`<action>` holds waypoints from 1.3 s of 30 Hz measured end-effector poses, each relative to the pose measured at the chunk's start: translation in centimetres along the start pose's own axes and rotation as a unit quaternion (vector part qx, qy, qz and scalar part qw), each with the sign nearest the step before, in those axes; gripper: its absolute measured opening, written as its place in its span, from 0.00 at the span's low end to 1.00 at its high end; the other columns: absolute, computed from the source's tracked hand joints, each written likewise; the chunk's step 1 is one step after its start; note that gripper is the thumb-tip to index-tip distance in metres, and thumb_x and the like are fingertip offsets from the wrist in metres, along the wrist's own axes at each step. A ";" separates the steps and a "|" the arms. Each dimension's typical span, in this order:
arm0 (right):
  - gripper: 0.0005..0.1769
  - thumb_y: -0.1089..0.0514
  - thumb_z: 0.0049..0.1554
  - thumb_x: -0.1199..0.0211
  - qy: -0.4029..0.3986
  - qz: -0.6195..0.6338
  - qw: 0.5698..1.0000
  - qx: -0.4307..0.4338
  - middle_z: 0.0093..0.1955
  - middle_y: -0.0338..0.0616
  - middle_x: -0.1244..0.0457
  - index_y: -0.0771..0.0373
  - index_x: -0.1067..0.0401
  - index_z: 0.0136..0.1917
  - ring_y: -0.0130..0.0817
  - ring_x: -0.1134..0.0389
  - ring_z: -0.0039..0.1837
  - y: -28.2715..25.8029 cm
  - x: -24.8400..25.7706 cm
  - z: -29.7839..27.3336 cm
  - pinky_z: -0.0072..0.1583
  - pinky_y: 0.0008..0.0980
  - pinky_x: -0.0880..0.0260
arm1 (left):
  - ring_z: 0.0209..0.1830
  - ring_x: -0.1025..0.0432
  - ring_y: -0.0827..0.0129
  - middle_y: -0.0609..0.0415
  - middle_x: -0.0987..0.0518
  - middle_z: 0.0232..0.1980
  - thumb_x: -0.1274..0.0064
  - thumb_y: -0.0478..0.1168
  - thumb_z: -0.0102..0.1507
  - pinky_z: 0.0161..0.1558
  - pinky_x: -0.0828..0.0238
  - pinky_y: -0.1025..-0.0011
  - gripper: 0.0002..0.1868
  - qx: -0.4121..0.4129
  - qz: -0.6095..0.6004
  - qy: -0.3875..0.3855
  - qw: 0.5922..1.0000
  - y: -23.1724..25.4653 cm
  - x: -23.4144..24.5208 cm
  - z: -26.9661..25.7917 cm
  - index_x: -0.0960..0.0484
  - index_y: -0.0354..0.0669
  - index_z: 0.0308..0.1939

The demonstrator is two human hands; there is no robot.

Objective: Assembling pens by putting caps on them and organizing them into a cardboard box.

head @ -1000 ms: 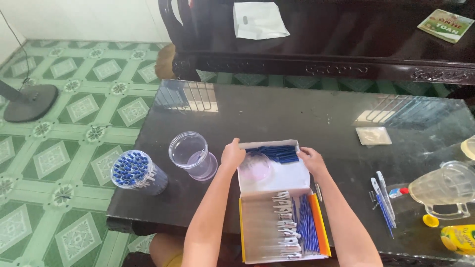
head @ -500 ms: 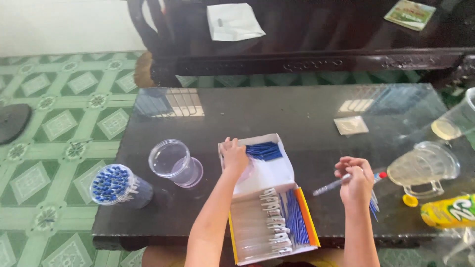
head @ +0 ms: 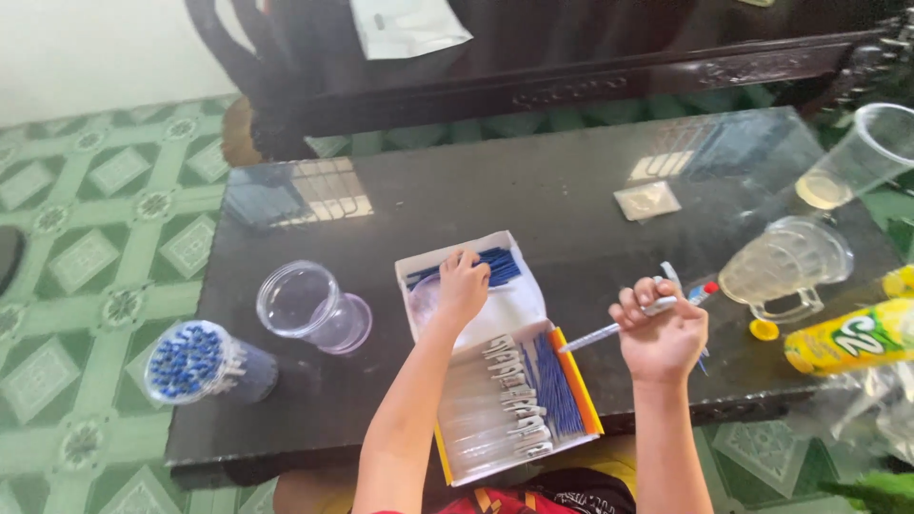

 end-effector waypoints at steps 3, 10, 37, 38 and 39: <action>0.14 0.47 0.55 0.50 -0.016 -0.008 1.000 0.025 0.39 0.43 0.48 0.56 0.30 0.45 0.38 0.46 0.41 -0.4 -1.4 -0.4 0.42 0.35 0.47 | 0.62 0.32 0.53 0.62 0.25 0.49 0.38 0.46 0.54 0.56 0.33 0.54 0.05 0.008 0.001 -0.014 1.000 -0.3 -0.1 -0.4 0.17 0.59 0.33; 0.12 0.48 0.57 0.49 -0.030 -0.037 0.998 0.038 0.41 0.44 0.45 0.56 0.33 0.47 0.39 0.42 0.45 0.1 -4.4 -2.2 0.45 0.37 0.42 | 0.55 0.22 0.56 0.56 0.15 0.45 0.43 0.43 0.66 0.62 0.34 0.62 0.05 0.084 -0.324 -0.037 0.941 5.8 10.0 -3.5 0.15 0.53 0.45; 0.14 0.47 0.58 0.39 -0.053 -0.931 0.347 -0.097 0.81 0.44 0.47 0.56 0.20 0.39 0.54 0.58 0.85 9.9 3.7 -8.3 0.77 0.64 0.56 | 0.35 0.21 0.69 0.53 0.16 0.33 0.58 0.26 0.62 0.49 0.21 0.70 0.13 0.414 -0.576 -0.135 0.691 12.4 19.8 -23.0 0.18 0.40 0.41; 0.14 0.47 0.58 0.40 -0.042 -0.920 0.381 -0.083 0.80 0.41 0.46 0.54 0.18 0.40 0.53 0.56 0.84 9.8 4.1 -8.4 0.75 0.65 0.53 | 0.34 0.22 0.70 0.53 0.16 0.32 0.59 0.25 0.60 0.47 0.22 0.70 0.14 0.411 -0.577 -0.136 0.692 12.5 19.5 -23.3 0.18 0.39 0.41; 0.15 0.47 0.59 0.40 -0.031 -0.907 0.414 -0.069 0.80 0.39 0.45 0.53 0.16 0.41 0.52 0.55 0.83 9.7 4.4 -8.4 0.73 0.65 0.50 | 0.33 0.23 0.70 0.53 0.17 0.31 0.60 0.24 0.59 0.46 0.22 0.71 0.15 0.408 -0.578 -0.137 0.693 12.6 19.1 -23.6 0.18 0.39 0.41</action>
Point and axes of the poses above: each hand's wrist, its own z-axis towards the middle knuckle, its own x-axis out of the back of the hand, y = z × x, the point moved 1 cm from there along z, towards the middle knuckle
